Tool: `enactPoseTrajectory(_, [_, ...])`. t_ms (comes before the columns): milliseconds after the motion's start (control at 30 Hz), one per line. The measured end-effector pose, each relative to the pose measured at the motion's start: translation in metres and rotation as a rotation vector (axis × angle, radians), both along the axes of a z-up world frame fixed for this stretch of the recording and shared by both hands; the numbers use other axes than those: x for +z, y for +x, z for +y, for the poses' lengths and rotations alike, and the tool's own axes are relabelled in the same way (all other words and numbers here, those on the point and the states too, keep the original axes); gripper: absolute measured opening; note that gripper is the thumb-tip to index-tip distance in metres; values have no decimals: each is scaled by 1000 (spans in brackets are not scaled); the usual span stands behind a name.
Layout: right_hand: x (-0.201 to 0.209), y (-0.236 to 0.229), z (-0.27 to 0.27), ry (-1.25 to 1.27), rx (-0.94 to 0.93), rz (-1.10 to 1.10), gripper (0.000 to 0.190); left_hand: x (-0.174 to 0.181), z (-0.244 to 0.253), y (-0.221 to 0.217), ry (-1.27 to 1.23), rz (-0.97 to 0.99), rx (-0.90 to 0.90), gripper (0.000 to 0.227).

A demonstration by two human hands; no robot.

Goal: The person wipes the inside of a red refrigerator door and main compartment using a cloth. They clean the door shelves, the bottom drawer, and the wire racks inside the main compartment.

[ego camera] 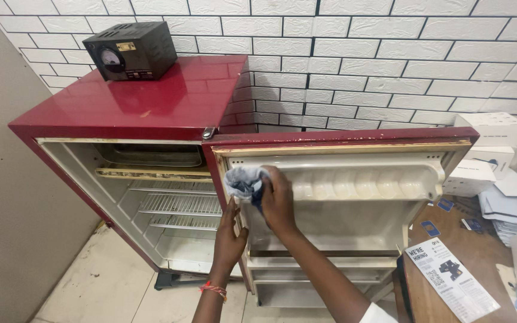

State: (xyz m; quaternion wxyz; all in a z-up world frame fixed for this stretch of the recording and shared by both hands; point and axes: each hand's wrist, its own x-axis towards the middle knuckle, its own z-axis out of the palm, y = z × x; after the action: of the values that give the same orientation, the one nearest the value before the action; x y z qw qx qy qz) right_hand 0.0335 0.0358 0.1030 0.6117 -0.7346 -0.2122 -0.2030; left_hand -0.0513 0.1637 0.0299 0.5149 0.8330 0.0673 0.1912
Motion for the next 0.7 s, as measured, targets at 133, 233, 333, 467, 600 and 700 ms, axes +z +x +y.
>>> enactPoseTrajectory(133, [38, 11, 8, -135, -333, -400, 27, -12, 6, 7, -110, 33, -20, 88])
enactPoseTrajectory(233, [38, 10, 29, -387, -432, -626, 32, -34, 14, 11, -287, 16, -91, 84])
enactPoseTrajectory(333, [13, 1, 49, -580, -394, -713, 29, -62, 30, 23, -614, 21, -146, 74])
enactPoseTrajectory(467, [-20, -4, 57, -782, -195, -554, 35, -100, 37, 26, -789, 118, -149, 68])
enactPoseTrajectory(600, [-11, 11, 50, -685, -161, -433, 47, -100, 37, 17, -817, 245, -110, 68])
enactPoseTrajectory(700, [3, 10, 41, -693, -401, -620, 46, -85, 36, -6, -787, 300, -83, 57])
